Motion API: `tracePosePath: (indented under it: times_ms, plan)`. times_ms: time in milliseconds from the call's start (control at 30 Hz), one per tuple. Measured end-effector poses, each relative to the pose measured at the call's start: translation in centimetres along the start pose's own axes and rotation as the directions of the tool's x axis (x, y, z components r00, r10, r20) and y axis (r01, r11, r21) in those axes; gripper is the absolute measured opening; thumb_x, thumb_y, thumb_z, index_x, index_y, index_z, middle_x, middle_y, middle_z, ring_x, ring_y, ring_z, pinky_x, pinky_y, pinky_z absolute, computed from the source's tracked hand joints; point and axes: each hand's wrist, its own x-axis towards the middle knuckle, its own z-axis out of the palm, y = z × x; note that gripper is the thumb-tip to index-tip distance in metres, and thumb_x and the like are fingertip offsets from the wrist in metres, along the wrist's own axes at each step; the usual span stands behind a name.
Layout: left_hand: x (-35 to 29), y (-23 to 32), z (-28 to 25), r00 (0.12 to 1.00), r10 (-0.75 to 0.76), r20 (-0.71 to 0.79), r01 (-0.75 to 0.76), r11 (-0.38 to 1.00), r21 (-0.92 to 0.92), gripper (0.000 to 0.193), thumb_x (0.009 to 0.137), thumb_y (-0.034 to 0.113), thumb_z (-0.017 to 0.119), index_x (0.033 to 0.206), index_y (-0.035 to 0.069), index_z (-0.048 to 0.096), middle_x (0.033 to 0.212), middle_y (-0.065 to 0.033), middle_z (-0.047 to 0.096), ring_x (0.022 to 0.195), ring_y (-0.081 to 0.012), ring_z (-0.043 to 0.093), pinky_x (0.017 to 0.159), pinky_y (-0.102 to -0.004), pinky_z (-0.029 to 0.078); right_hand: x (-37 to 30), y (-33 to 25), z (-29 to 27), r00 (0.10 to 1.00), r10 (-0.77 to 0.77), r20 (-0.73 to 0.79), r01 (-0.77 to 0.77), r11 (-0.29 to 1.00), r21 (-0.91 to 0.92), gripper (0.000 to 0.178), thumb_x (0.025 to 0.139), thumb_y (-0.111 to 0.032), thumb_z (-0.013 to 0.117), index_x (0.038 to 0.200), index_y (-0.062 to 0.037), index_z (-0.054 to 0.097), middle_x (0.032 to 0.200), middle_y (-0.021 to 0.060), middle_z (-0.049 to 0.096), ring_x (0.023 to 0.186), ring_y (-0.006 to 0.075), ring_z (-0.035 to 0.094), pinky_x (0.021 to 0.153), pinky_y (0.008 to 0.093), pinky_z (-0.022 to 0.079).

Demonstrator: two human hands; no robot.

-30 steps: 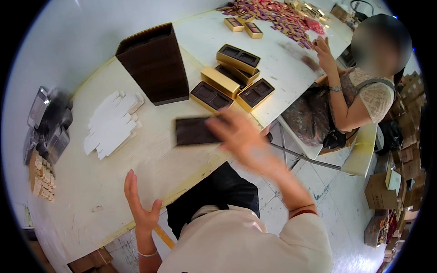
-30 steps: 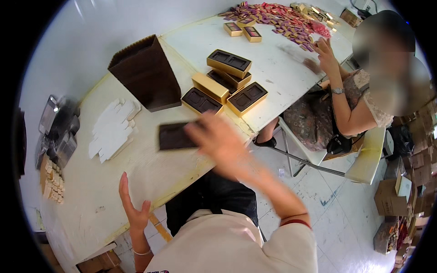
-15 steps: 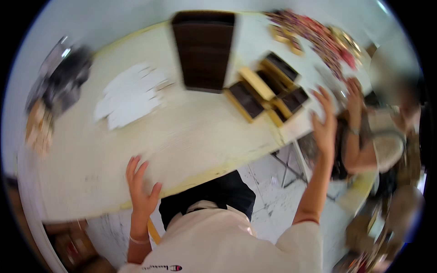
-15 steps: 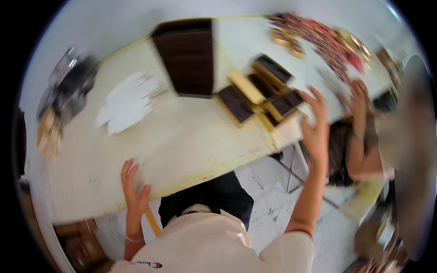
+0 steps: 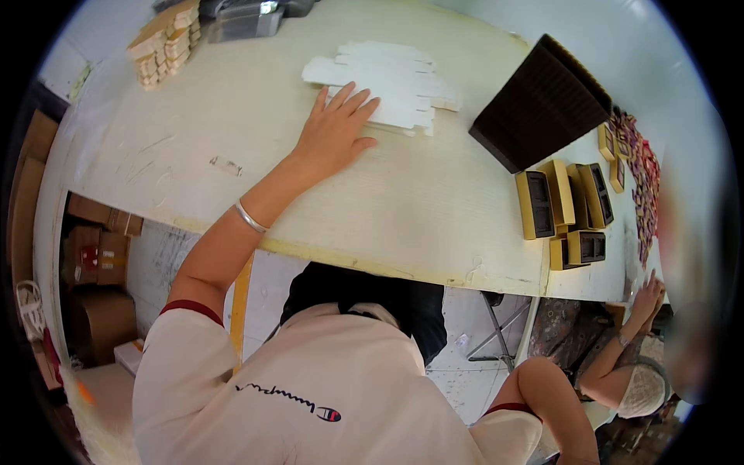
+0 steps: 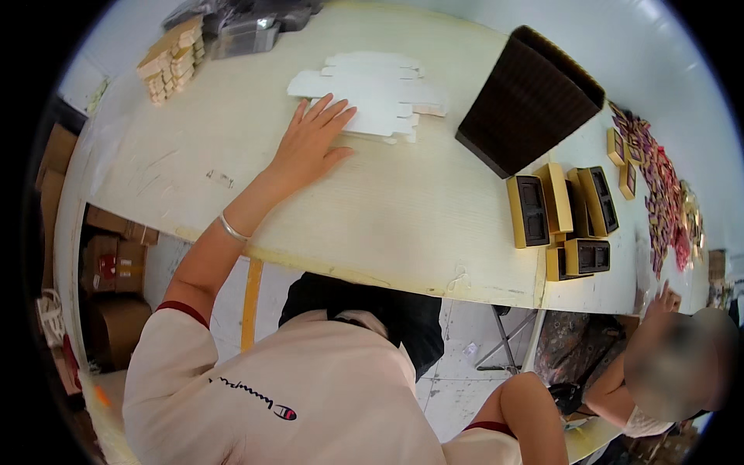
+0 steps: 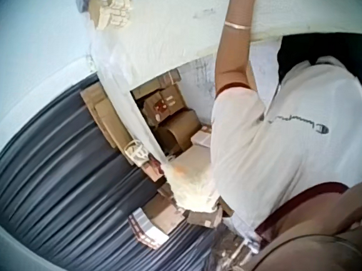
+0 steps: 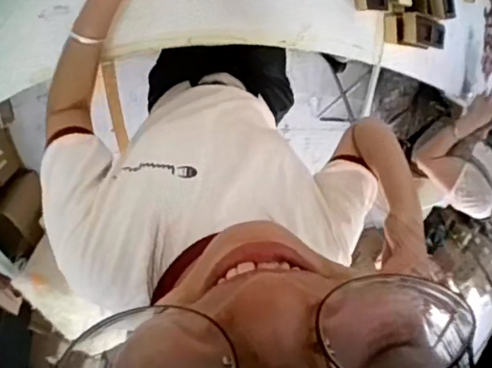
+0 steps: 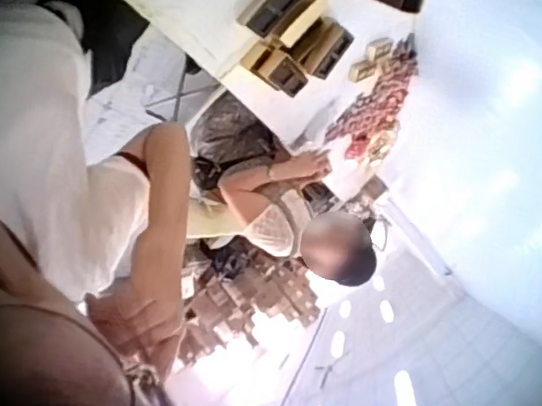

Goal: The person folds flat cardboard pieces into small rectangular boxes and inserts dark rectangular inserts into them. The person repeats this process multiple times, stacking the completed boxes on the table.

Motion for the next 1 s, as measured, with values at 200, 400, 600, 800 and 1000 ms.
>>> tracePosePath:
  times_ms: [200,400,600,800,1000]
  plan:
    - [2.9,-1.9,0.4,0.997,0.069,0.037,-0.071,0.996,0.059,0.026,0.084,0.015,0.064,0.109,0.009,0.064,0.11,-0.009,0.065,0.104,-0.0235,0.06,0.089,-0.0389,0.048,1.6,-0.5,2.4,0.994,0.094,-0.06,-0.08,0.978,0.195,0.027,0.095,-0.02,0.035,0.112,-0.007,0.053,0.075,0.0172,0.059,0.068,0.032,0.06,0.063,0.0506,0.05]
    - [4.6,-1.3,-2.0,0.995,-0.003,-0.098,-0.013,0.986,-0.164,0.009,0.081,0.014,0.066,0.087,0.008,0.071,0.084,-0.0067,0.07,0.08,-0.0223,0.067,0.068,-0.0321,0.052,0.8,-0.4,3.5,0.988,0.103,-0.113,-0.084,0.984,0.159,0.029,0.09,-0.021,0.045,0.113,-0.0058,0.054,0.082,0.0179,0.059,0.074,0.0318,0.06,0.067,0.049,0.05]
    - [4.4,-2.8,-3.5,0.978,-0.199,-0.063,0.146,0.87,-0.471,0.008,0.08,0.013,0.07,0.085,0.008,0.073,0.087,-0.0079,0.071,0.08,-0.0228,0.068,0.07,-0.0324,0.053,0.1,-0.5,3.9,0.981,0.12,-0.155,-0.1,0.986,0.131,0.035,0.084,-0.023,0.054,0.114,-0.0047,0.055,0.09,0.0187,0.059,0.08,0.0316,0.061,0.07,0.0473,0.049]
    - [1.2,1.2,-11.3,0.747,0.367,-0.554,-0.392,0.917,0.078,0.014,0.075,-0.003,0.068,0.088,0.002,0.071,0.09,-0.0111,0.07,0.082,-0.0251,0.068,0.072,-0.0344,0.056,-1.4,-0.4,3.7,0.959,0.15,-0.242,-0.138,0.988,0.065,0.042,0.079,-0.024,0.064,0.115,-0.0035,0.057,0.098,0.0194,0.059,0.086,0.0314,0.061,0.074,0.0457,0.048]
    - [-8.4,9.0,-7.9,0.876,0.42,-0.238,-0.474,0.841,-0.261,0.013,0.07,0.002,0.071,0.083,0.005,0.069,0.09,-0.0087,0.069,0.08,-0.0254,0.068,0.065,-0.0293,0.056,-8.7,2.2,3.8,0.538,0.408,-0.737,-0.575,0.817,0.032,0.051,0.073,-0.026,0.073,0.116,-0.0023,0.058,0.106,0.0202,0.06,0.092,0.0312,0.061,0.078,0.044,0.048]
